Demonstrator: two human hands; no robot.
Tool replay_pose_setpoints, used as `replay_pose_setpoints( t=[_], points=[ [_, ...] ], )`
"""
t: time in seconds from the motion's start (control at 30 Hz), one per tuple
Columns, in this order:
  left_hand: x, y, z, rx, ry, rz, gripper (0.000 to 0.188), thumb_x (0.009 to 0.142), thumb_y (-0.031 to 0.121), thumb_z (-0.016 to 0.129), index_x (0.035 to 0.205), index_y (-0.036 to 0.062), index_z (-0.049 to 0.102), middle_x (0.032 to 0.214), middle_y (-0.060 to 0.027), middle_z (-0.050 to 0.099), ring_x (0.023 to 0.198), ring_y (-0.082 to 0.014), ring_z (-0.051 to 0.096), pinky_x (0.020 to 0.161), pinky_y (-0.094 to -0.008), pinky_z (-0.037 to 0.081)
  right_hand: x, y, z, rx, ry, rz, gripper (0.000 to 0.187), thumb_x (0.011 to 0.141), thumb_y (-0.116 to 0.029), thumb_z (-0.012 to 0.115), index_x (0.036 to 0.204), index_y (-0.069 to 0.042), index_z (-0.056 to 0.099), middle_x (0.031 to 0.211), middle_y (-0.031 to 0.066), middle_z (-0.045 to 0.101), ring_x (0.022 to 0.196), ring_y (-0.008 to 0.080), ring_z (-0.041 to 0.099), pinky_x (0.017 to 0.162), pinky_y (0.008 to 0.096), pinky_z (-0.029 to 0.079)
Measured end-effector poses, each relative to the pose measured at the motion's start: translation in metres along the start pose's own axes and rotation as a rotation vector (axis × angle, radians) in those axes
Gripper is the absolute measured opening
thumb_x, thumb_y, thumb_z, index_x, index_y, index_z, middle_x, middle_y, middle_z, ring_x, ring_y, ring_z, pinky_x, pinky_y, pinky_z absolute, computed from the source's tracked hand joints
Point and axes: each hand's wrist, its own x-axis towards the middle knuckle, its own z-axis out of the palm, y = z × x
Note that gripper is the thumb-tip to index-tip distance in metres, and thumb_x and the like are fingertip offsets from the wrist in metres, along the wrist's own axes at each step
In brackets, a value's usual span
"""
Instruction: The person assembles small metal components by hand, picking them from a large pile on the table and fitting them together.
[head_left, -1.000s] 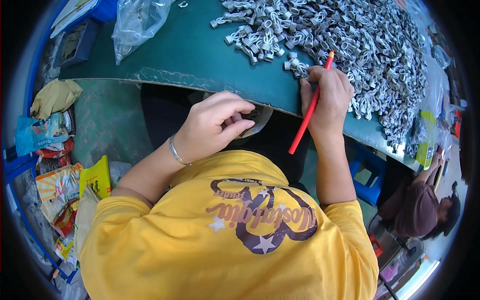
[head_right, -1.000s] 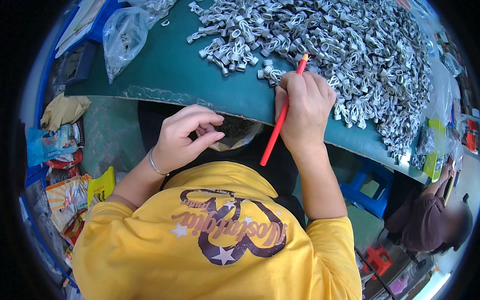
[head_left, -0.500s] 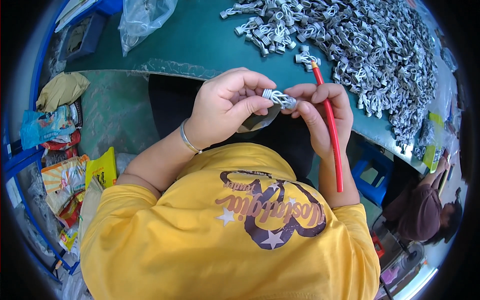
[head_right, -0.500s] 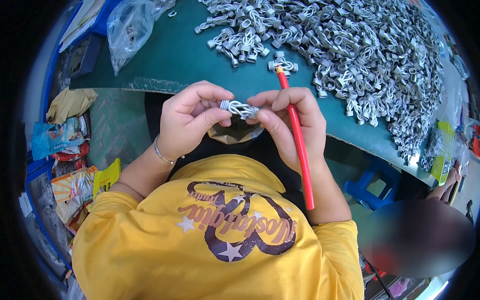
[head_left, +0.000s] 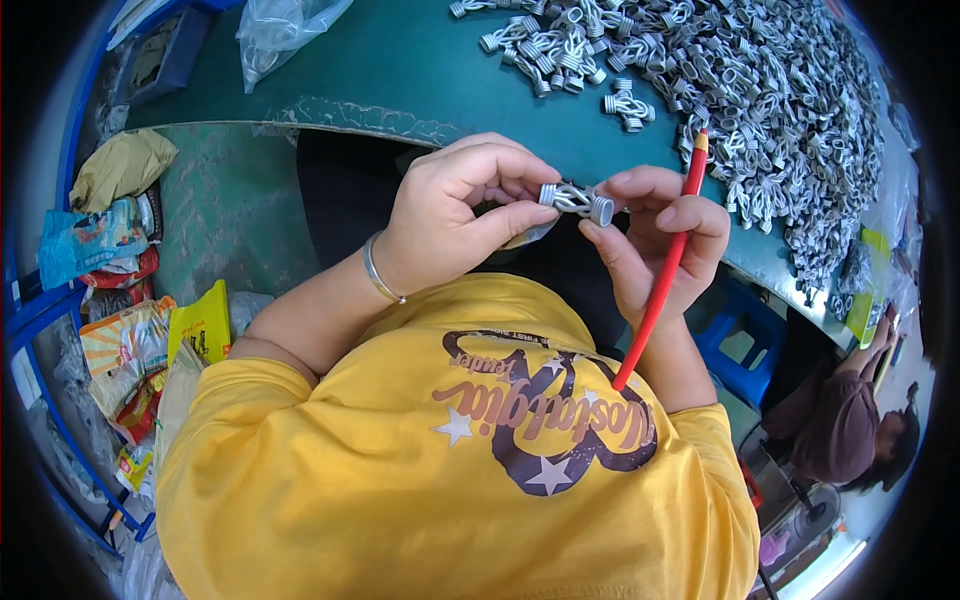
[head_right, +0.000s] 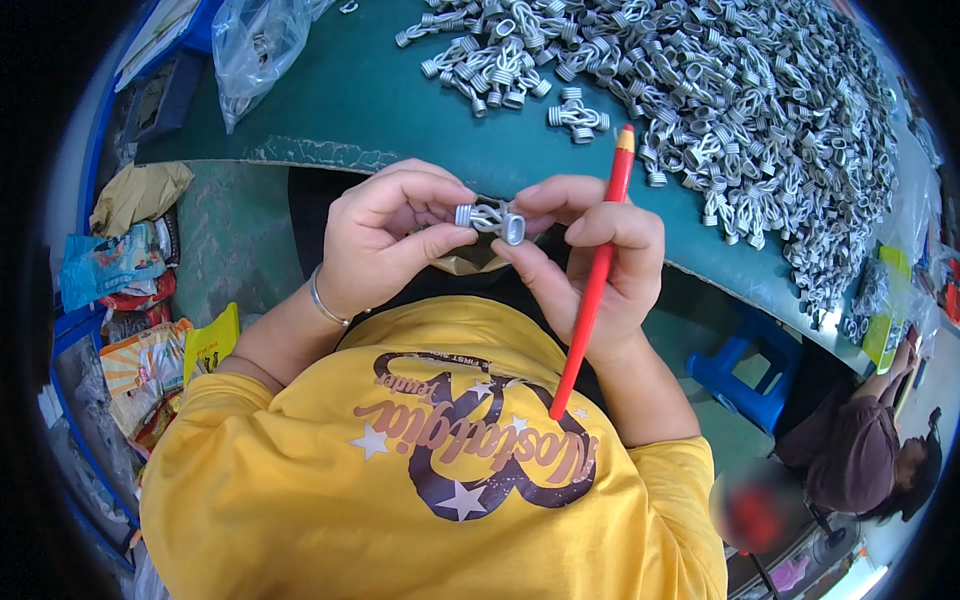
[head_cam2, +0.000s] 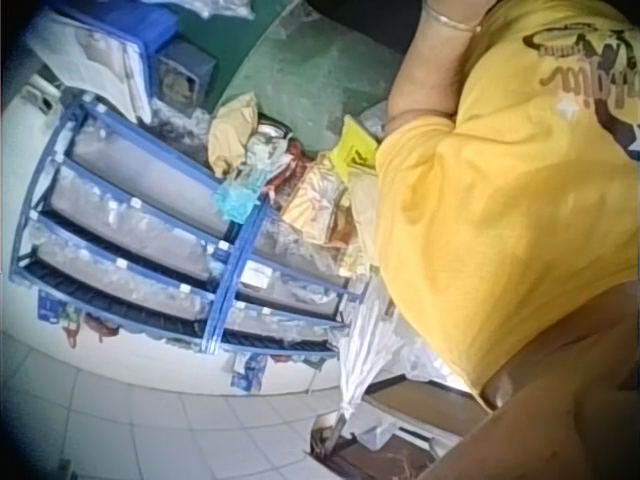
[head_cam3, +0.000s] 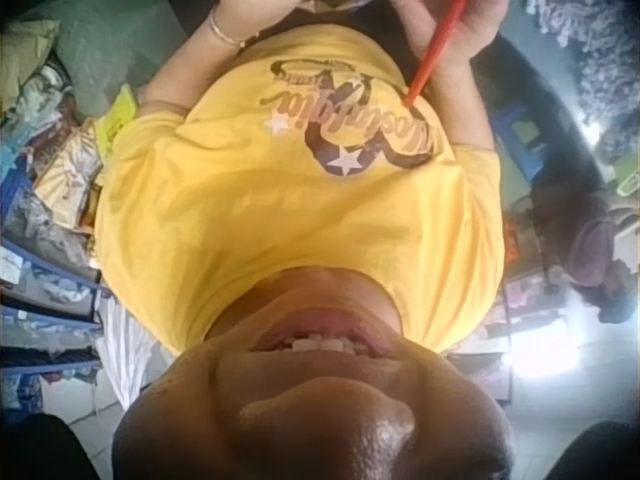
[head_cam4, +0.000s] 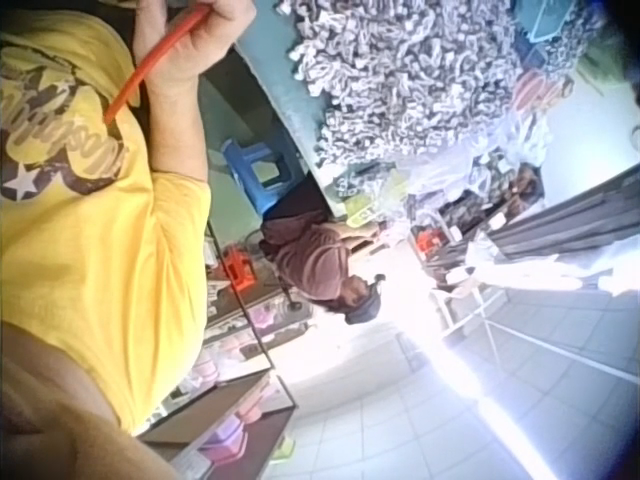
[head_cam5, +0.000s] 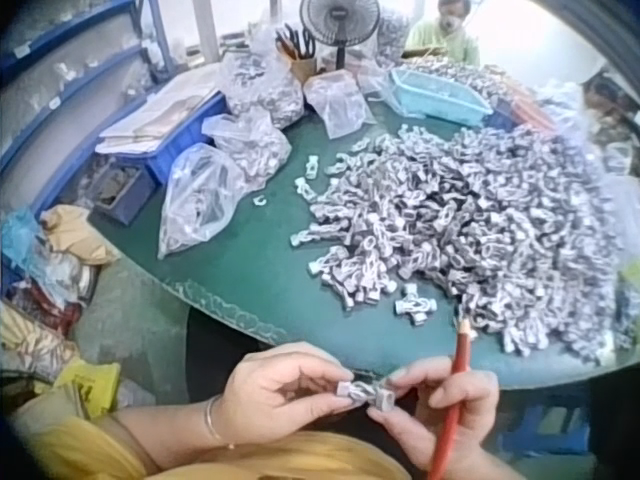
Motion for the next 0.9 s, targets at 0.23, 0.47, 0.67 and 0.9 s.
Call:
replay_pose_setpoints(
  t=[0.23,0.47,0.67,0.9],
  points=[
    [-0.008,-0.007,0.003,-0.129,0.057,-0.12,0.02,0.073,-0.002,0.07,0.092,-0.0012,0.063,0.084,-0.0053,0.061,0.071,-0.0078,0.059,0.061,-0.0184,0.048,-0.002,0.0,0.0,-0.013,-0.072,0.002,0.043,0.07,0.011,0.069,0.092,-0.006,0.036,0.093,0.0197,0.059,0.079,0.019,0.061,0.067,0.0263,0.051],
    [-0.019,-0.007,-0.009,0.079,-0.042,-0.308,0.025,0.077,-0.006,0.064,0.101,-0.0035,0.058,0.079,-0.0059,0.06,0.07,-0.0097,0.061,0.063,-0.0198,0.049,0.013,0.006,-0.019,-0.585,-0.053,-0.196,0.023,0.074,0.009,0.064,0.079,-0.004,0.047,0.086,0.0163,0.064,0.067,0.0209,0.059,0.062,0.0279,0.048],
    [-0.014,-0.007,-0.006,0.193,-0.092,-0.2,0.024,0.077,-0.005,0.065,0.1,-0.0025,0.059,0.08,-0.005,0.061,0.068,-0.0086,0.061,0.059,-0.0198,0.05,0.048,0.015,-0.044,-1.305,-0.232,-0.166,0.018,0.071,-0.001,0.055,0.087,-0.011,0.053,0.091,0.0039,0.062,0.097,0.0234,0.055,0.082,0.039,0.031],
    [-0.004,-0.004,-0.003,0.039,-0.035,-0.268,0.033,0.08,-0.004,0.061,0.112,-0.0039,0.052,0.087,-0.0071,0.06,0.073,-0.0099,0.061,0.064,-0.0202,0.051,0.034,0.007,-0.04,-0.785,-0.073,-0.047,0.025,0.07,0.009,0.065,0.082,-0.004,0.048,0.085,0.0097,0.063,0.072,0.0205,0.059,0.065,0.0307,0.046]
  ],
)
